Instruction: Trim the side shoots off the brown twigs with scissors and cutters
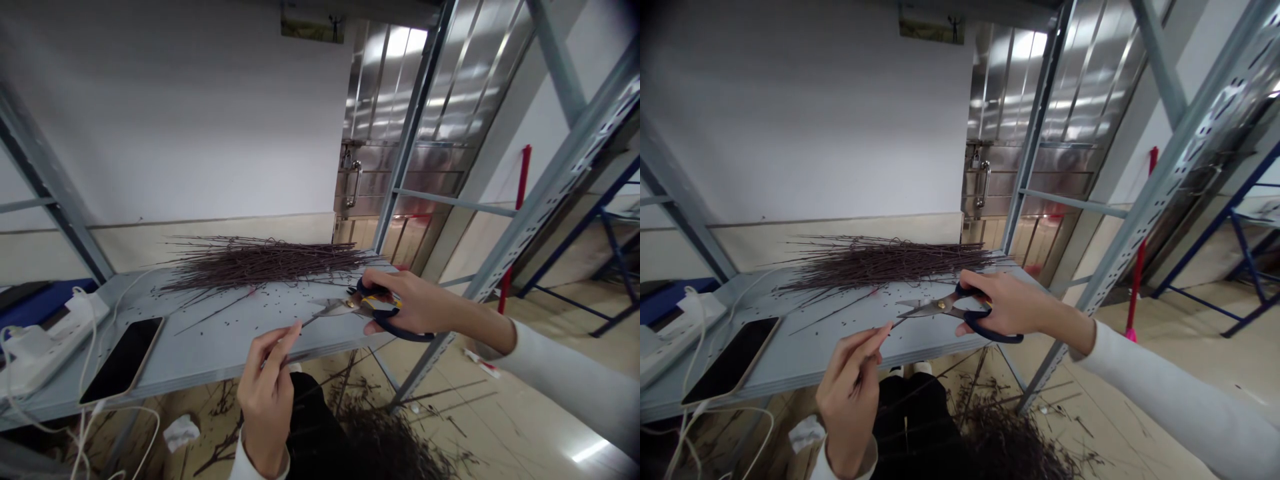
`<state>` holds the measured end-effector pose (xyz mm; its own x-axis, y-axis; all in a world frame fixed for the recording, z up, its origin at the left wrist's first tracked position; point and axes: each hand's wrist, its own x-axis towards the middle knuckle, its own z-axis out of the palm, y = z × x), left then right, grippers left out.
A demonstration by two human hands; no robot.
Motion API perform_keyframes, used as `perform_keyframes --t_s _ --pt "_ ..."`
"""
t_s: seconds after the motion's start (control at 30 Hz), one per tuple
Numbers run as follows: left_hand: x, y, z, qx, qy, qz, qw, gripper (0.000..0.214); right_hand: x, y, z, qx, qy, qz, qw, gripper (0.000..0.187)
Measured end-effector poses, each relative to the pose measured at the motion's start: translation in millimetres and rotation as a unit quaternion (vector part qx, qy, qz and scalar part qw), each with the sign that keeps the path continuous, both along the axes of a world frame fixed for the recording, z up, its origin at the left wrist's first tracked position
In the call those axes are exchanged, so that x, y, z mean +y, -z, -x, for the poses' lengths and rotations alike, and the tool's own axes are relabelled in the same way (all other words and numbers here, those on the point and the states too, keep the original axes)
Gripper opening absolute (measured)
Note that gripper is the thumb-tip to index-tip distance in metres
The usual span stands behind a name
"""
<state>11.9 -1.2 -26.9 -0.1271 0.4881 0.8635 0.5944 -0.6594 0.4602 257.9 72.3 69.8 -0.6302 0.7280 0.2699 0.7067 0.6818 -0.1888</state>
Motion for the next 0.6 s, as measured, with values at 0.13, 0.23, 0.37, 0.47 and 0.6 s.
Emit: perform_keyframes --t_s 0.13,0.23,0.37,0.47,0.6 --pt "1.8 -0.6 -0.2 0.008 -0.001 -0.026 1.0 0.057 -1.2 -0.1 -0.7 -0.003 0.009 0.01 1.0 0.051" --pt "2.2 0.1 -0.1 0.01 -0.001 -0.022 1.0 0.058 -2.7 -1.7 -0.1 -0.007 0.014 0.018 1.0 0.052" --pt "1.8 0.4 -0.3 0.012 -0.003 -0.015 1.0 0.058 -3.0 -2.7 0.9 -0.01 0.016 0.017 1.0 0.053" --pt "1.6 0.7 0.0 0.015 -0.002 -0.013 1.0 0.059 -2.5 -3.4 2.2 -0.005 0.006 0.011 1.0 0.053" --pt "1.8 1.7 1.1 0.012 -0.001 -0.014 1.0 0.058 -2.6 -5.9 3.4 -0.016 0.001 0.004 1.0 0.052"
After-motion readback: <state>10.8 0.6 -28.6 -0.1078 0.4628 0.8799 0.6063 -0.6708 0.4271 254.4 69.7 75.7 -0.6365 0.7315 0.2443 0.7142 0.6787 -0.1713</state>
